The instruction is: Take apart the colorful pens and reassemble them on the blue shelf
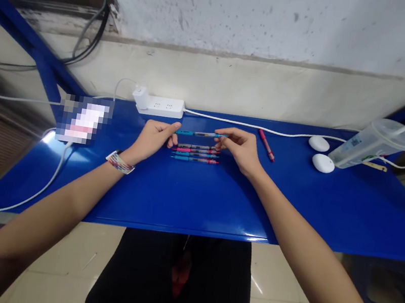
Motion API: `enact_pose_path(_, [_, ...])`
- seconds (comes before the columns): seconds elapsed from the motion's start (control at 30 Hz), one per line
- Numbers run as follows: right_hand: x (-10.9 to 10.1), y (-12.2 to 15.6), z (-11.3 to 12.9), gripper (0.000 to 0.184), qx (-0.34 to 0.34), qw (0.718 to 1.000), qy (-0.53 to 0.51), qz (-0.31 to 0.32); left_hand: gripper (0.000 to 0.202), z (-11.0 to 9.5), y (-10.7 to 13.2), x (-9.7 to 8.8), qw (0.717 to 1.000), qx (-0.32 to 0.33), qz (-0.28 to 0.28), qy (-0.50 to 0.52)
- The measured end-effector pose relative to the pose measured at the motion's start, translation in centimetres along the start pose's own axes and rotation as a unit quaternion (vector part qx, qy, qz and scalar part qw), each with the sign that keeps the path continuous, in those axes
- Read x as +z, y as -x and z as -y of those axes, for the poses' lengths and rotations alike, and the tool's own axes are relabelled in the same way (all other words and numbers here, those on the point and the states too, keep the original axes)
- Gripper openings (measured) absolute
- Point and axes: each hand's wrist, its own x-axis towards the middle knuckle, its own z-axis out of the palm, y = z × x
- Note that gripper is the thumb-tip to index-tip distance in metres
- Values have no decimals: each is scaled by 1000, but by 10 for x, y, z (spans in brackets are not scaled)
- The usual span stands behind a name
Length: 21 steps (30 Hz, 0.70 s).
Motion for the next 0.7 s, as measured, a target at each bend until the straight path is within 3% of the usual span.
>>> enact_pose_path(0.23, [-2, -1, -4, 20, 10, 1000, -9, -13, 49, 0, -1, -1, 1000, 16, 5, -6])
enact_pose_path(0.37, [0, -2, 0, 20, 34, 999, -28, -23, 16, -1, 0, 0, 999, 30, 8, 17])
enact_pose_path(0.47, [2, -1, 2, 17, 42, 998, -45, -24, 9, -1, 0, 0, 998, 28, 19, 56])
enact_pose_path(0.57, [5, 0, 4, 16, 39, 997, -56, -23, 17, 0, 0, 0, 996, 12, 32, 84])
enact_pose_path(0.63, [6, 0, 4, 16, 40, 997, -58, -25, 19, 1, 0, 0, 996, 35, 29, 76])
enact_pose_path(0.7, [7, 1, 4, 17, 44, 997, -56, -29, 40, 2, -1, -1, 996, 66, 23, 49])
